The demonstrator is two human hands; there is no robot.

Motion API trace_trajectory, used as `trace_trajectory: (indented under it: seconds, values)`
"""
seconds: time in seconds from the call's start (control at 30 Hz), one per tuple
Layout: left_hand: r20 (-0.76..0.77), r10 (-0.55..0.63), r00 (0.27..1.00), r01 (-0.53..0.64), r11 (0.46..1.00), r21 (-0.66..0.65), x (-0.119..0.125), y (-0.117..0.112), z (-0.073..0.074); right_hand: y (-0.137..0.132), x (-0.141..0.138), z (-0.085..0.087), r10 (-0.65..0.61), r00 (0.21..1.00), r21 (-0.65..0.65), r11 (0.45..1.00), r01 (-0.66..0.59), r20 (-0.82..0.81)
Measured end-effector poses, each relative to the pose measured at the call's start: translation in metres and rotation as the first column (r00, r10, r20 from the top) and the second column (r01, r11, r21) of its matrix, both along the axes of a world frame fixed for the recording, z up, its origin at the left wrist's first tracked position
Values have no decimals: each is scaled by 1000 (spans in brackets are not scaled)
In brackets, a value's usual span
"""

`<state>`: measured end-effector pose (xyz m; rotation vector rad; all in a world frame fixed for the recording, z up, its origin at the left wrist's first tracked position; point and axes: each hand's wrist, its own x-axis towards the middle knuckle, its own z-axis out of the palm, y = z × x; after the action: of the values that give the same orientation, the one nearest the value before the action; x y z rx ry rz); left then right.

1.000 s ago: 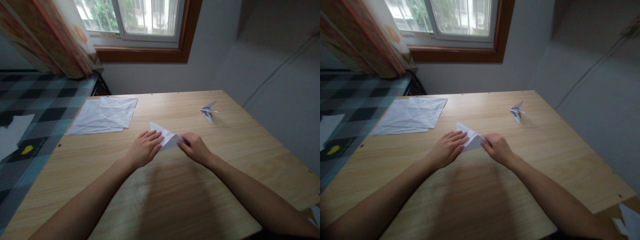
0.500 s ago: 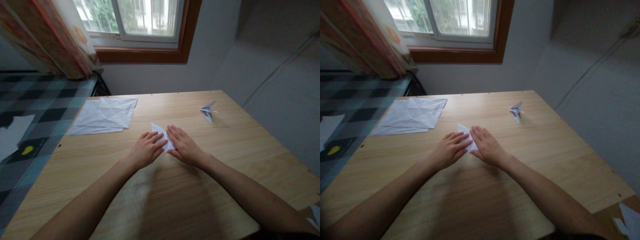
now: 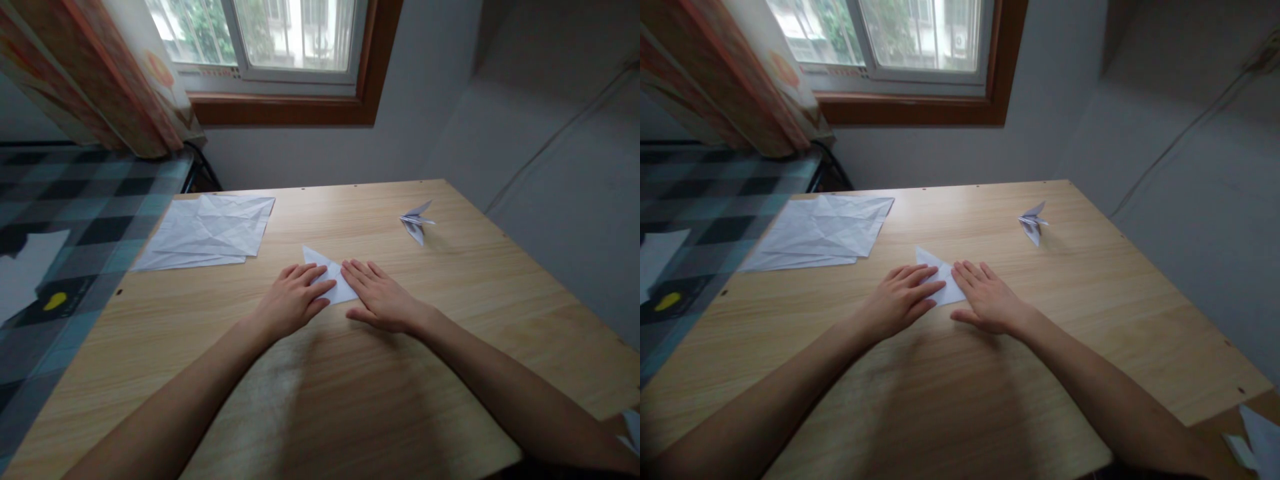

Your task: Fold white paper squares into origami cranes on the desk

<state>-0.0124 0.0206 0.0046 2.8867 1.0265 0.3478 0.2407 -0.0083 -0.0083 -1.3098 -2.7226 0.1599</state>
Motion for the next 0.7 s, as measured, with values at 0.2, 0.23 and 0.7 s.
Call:
trace_trajectory:
  seconds: [0.2, 0.23, 0.7]
  values:
    - [-13, 13, 1000, -13, 1000, -10, 1, -1, 3, -1, 16, 7, -72, 997, -11, 997, 72, 2]
    - [-18, 16, 1000, -17, 1000, -9, 0, -1, 3, 0, 19, 7, -81, 997, -5, 997, 81, -6]
    - [-99, 60, 993, -59, 998, 14, -2, -3, 6, 6, 16, 0, 188, 969, 257, 956, -144, -158]
